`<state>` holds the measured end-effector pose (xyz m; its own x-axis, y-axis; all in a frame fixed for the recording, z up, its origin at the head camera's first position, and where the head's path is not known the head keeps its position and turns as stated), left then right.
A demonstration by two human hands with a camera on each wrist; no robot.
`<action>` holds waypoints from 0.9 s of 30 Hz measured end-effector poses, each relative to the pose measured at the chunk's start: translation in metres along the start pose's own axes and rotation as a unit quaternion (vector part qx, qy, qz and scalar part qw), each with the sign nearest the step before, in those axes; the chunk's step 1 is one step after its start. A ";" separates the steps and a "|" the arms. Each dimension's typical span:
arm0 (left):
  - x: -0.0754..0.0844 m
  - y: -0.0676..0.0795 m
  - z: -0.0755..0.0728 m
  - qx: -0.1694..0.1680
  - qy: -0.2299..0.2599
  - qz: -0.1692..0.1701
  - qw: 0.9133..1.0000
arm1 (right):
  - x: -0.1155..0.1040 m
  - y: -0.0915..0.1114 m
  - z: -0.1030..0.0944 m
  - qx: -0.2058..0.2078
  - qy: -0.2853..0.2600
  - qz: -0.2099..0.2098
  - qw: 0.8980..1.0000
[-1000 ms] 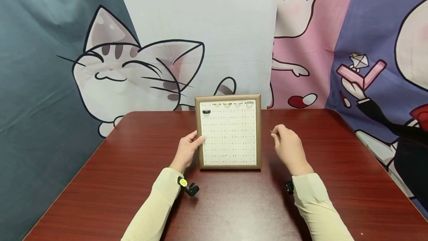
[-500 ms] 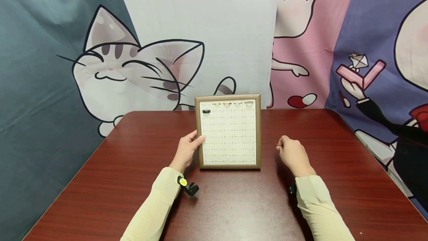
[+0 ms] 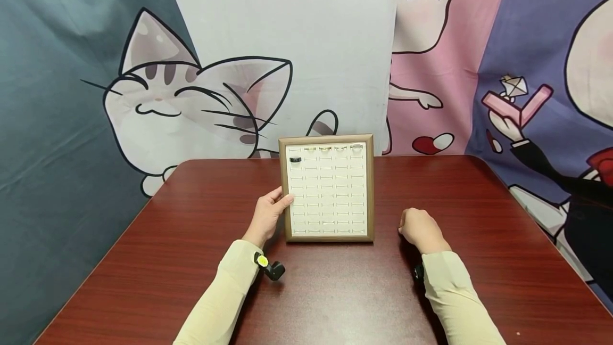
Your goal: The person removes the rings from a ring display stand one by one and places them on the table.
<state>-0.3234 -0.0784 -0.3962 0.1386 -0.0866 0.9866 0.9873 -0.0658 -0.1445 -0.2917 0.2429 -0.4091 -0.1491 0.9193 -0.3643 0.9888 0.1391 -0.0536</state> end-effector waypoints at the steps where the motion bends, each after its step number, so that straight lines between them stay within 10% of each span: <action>1: -0.003 -0.002 -0.001 0.000 0.003 -0.002 1.000 | 0.000 0.000 0.001 -0.006 0.000 0.000 1.000; 27: -0.022 -0.011 -0.005 0.007 0.014 0.001 1.000 | 0.005 0.001 0.007 -0.060 0.011 0.019 0.998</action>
<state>-0.3373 -0.0805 -0.4163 0.1390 -0.1152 0.9836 0.9880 -0.0512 -0.1456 -0.2914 0.2449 -0.4176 -0.1132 0.9320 -0.3443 0.9867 0.1462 0.0714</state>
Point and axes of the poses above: each hand's wrist, its own y-axis away from the middle knuckle, its own z-axis out of the palm, x = y × z, the point moved 7 cm from there along -y, towards the middle knuckle
